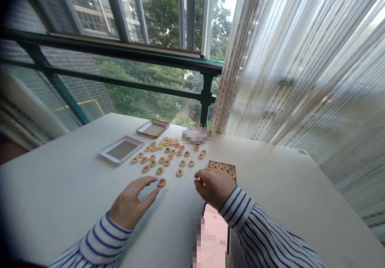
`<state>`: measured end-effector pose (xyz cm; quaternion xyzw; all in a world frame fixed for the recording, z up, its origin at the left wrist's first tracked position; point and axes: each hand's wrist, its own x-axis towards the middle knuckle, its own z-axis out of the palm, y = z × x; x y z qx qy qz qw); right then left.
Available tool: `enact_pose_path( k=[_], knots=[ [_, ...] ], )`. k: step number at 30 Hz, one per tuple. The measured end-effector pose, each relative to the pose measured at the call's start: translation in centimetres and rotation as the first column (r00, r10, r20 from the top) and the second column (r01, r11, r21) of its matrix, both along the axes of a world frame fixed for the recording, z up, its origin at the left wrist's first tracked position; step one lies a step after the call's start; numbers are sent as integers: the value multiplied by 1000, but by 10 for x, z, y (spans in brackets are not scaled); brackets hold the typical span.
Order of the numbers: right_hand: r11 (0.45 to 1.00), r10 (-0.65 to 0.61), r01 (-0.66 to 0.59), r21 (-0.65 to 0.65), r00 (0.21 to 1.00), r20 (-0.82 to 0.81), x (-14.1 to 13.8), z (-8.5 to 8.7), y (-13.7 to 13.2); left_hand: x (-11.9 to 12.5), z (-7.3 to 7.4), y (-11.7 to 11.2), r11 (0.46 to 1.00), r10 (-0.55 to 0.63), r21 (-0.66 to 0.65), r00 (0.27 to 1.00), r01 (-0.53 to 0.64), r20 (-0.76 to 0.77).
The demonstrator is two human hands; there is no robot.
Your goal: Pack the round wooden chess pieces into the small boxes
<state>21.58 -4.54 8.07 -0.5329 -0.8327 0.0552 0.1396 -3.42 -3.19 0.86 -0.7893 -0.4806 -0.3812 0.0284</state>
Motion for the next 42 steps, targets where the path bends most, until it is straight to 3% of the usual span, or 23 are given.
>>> enact_pose_path(
  k=[9, 22, 27, 36, 42],
  knots=[
    [992, 55, -42, -121, 992, 109, -40, -13, 17, -2, -13, 16, 997, 6, -82, 999, -10, -52],
    [980, 91, -61, -190, 984, 150, -56, -31, 30, 4, -17, 22, 985, 19, -168, 997, -31, -73],
    [980, 95, -66, -190, 984, 149, -56, -34, 30, 6, -17, 21, 989, 31, -141, 998, -39, -56],
    [981, 78, -58, -183, 991, 106, -48, -23, 22, 10, -14, 16, 1000, -1, 16, 1000, 2, -22],
    [987, 64, -52, -149, 995, 77, -38, -20, 18, 17, -9, 12, 999, -24, 37, 999, 25, -24]
  ],
)
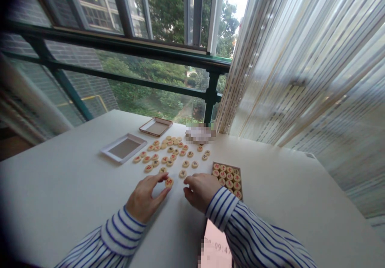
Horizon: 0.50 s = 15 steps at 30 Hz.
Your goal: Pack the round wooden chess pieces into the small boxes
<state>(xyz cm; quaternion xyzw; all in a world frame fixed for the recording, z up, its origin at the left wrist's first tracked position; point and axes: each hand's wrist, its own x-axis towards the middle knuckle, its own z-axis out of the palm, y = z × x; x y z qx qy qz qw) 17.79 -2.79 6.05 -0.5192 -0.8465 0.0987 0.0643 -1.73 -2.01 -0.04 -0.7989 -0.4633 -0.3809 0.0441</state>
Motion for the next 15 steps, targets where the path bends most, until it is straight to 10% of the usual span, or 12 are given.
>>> enact_pose_path(
  k=[15],
  knots=[
    [992, -59, 73, 102, 990, -129, 43, 17, -13, 35, 25, -4, 993, -117, 8, 991, 117, 56]
  ],
)
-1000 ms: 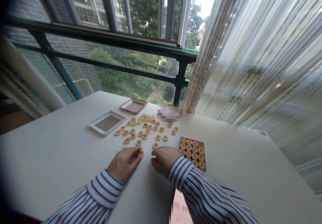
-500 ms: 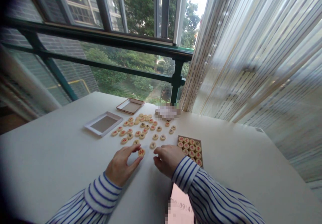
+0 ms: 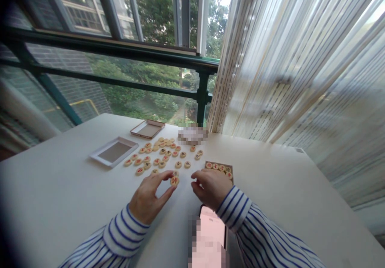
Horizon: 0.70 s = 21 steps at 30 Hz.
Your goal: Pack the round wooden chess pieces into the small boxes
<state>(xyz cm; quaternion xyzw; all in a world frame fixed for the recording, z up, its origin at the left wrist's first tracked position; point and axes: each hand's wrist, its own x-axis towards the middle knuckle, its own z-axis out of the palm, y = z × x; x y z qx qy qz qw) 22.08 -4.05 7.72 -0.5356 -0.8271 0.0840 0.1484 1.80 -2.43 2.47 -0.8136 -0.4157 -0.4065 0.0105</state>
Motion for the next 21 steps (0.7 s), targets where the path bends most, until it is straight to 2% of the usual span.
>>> enact_pose_path(
  k=[15, 21],
  knots=[
    [999, -9, 14, 40, 992, -123, 38, 3, -13, 44, 13, -4, 992, -125, 24, 991, 125, 36],
    [998, -28, 39, 41, 968, -248, 51, 5, -18, 61, 18, -3, 987, -159, 19, 987, 159, 38]
  ],
)
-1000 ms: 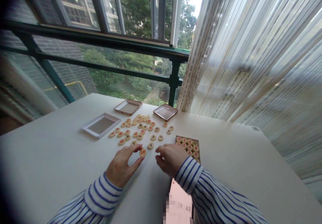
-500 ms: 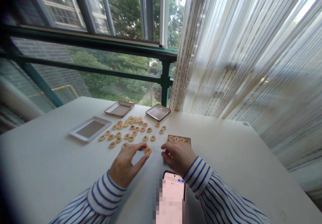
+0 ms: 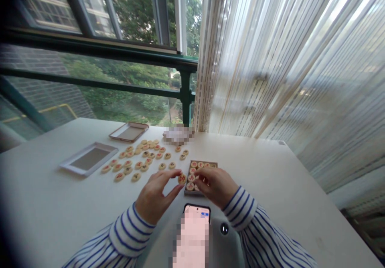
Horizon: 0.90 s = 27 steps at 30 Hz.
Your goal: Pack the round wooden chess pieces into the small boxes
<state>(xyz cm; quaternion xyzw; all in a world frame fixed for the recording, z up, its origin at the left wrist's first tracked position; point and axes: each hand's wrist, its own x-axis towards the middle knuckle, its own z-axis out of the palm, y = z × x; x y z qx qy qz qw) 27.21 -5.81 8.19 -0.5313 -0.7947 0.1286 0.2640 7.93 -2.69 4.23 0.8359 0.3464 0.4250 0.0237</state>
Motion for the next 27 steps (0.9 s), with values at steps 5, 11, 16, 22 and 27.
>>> enact_pose_path(
  k=[5, 11, 16, 22, 27],
  knots=[
    [1000, 6, -9, -27, 995, -99, 10, -1, -2, 12, 2, 3, 998, -45, -34, 999, 45, -11],
    [999, -31, 29, -14, 979, -201, 20, -9, -1, 28, 6, 9, 995, -97, -34, 995, 97, -7],
    [998, -64, 58, -29, 947, -316, 30, -18, 2, 40, 10, 14, 992, -118, -44, 993, 118, 4],
    [991, -89, 27, -131, 866, -492, 36, -23, 9, 50, 12, 21, 986, -147, -75, 989, 148, 7],
    [981, -98, -28, -194, 787, -610, 39, -23, 17, 62, 12, 25, 982, -164, -92, 986, 164, 15]
  ],
)
